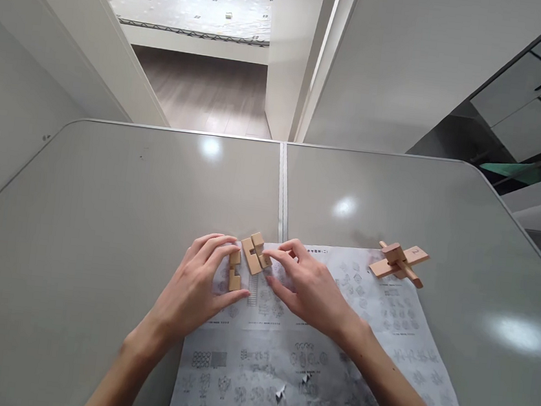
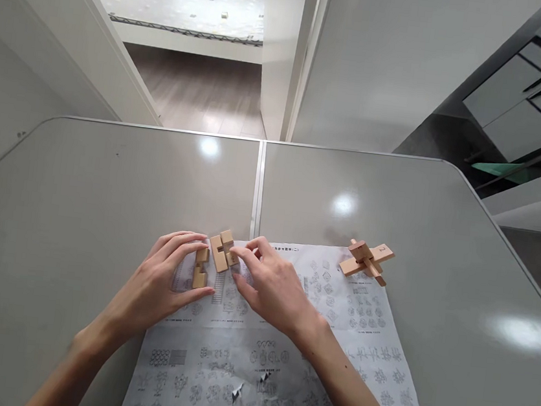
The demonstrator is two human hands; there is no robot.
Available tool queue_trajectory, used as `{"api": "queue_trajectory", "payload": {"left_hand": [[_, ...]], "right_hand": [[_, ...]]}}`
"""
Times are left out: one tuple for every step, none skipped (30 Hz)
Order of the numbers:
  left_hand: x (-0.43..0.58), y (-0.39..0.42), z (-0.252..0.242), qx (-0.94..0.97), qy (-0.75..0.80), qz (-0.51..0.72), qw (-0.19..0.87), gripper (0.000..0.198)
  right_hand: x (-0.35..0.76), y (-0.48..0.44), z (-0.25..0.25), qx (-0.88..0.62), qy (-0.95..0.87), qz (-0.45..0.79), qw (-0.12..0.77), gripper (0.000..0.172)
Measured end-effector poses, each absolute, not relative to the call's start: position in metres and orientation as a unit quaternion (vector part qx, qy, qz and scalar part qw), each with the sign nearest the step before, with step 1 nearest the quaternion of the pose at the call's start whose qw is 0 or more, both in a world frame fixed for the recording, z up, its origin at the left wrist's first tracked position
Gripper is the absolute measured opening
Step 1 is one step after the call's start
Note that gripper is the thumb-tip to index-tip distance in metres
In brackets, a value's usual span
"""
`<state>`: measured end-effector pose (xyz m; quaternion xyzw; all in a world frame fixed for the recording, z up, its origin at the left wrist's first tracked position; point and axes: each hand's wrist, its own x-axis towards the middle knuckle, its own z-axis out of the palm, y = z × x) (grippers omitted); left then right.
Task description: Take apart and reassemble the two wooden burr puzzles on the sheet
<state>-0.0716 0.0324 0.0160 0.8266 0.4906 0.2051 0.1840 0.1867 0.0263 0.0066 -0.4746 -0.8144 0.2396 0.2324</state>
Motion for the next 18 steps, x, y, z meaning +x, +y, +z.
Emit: {"api": "queue_trajectory", "payload": {"left_hand": [[-0.073, 0.032, 0.017, 0.824, 0.489, 0.211, 0.190, 0.058], [-0.074, 0.031, 0.018, 0.821, 0.490, 0.218, 0.196, 0.059], [-0.074, 0.031, 0.020, 0.816, 0.492, 0.223, 0.204, 0.060], [-0.075, 0.030, 0.021, 0.811, 0.495, 0.228, 0.213, 0.061], [-0.075, 0.029, 0.022, 0.806, 0.497, 0.233, 0.222, 0.061], [-0.075, 0.028, 0.024, 0.802, 0.496, 0.238, 0.232, 0.060], [-0.074, 0.027, 0.025, 0.800, 0.493, 0.244, 0.241, 0.059], [-0.073, 0.027, 0.026, 0.799, 0.487, 0.252, 0.248, 0.058], [-0.072, 0.027, 0.027, 0.798, 0.479, 0.262, 0.255, 0.058], [-0.071, 0.028, 0.027, 0.798, 0.470, 0.274, 0.260, 0.059], [-0.069, 0.029, 0.027, 0.796, 0.462, 0.286, 0.265, 0.059], [-0.068, 0.030, 0.027, 0.794, 0.455, 0.299, 0.270, 0.059], [-0.067, 0.032, 0.026, 0.791, 0.450, 0.312, 0.274, 0.059], [-0.065, 0.033, 0.024, 0.786, 0.447, 0.323, 0.280, 0.059], [-0.064, 0.034, 0.023, 0.779, 0.446, 0.334, 0.286, 0.060], [-0.063, 0.035, 0.021, 0.770, 0.448, 0.344, 0.296, 0.062], [-0.061, 0.036, 0.019, 0.759, 0.452, 0.351, 0.312, 0.065], [-0.060, 0.035, 0.017, 0.745, 0.454, 0.354, 0.337, 0.067]], "right_hand": [[0.185, 0.027, 0.006, -0.476, -0.817, 0.233, 0.228, 0.036], [0.184, 0.028, 0.006, -0.478, -0.819, 0.227, 0.224, 0.037], [0.183, 0.028, 0.005, -0.480, -0.819, 0.221, 0.221, 0.038], [0.182, 0.028, 0.004, -0.483, -0.820, 0.217, 0.220, 0.037], [0.181, 0.029, 0.003, -0.485, -0.819, 0.212, 0.221, 0.035], [0.180, 0.029, 0.002, -0.487, -0.818, 0.208, 0.224, 0.032], [0.180, 0.028, 0.002, -0.489, -0.816, 0.205, 0.230, 0.026], [0.180, 0.028, 0.002, -0.488, -0.814, 0.205, 0.238, 0.019], [0.180, 0.028, 0.001, -0.487, -0.811, 0.209, 0.248, 0.013], [0.179, 0.028, 0.002, -0.486, -0.805, 0.216, 0.262, 0.008], [0.179, 0.027, 0.002, -0.486, -0.796, 0.228, 0.279, 0.005], [0.180, 0.027, 0.002, -0.487, -0.782, 0.247, 0.300, 0.005], [0.180, 0.026, 0.002, -0.492, -0.761, 0.272, 0.325, 0.007], [0.180, 0.026, 0.002, -0.497, -0.732, 0.304, 0.353, 0.009], [0.180, 0.025, 0.002, -0.502, -0.697, 0.343, 0.380, 0.012], [0.181, 0.025, 0.003, -0.504, -0.658, 0.386, 0.406, 0.016], [0.181, 0.025, 0.003, -0.501, -0.619, 0.428, 0.427, 0.019], [0.182, 0.024, 0.004, -0.496, -0.583, 0.468, 0.441, 0.022]]}}
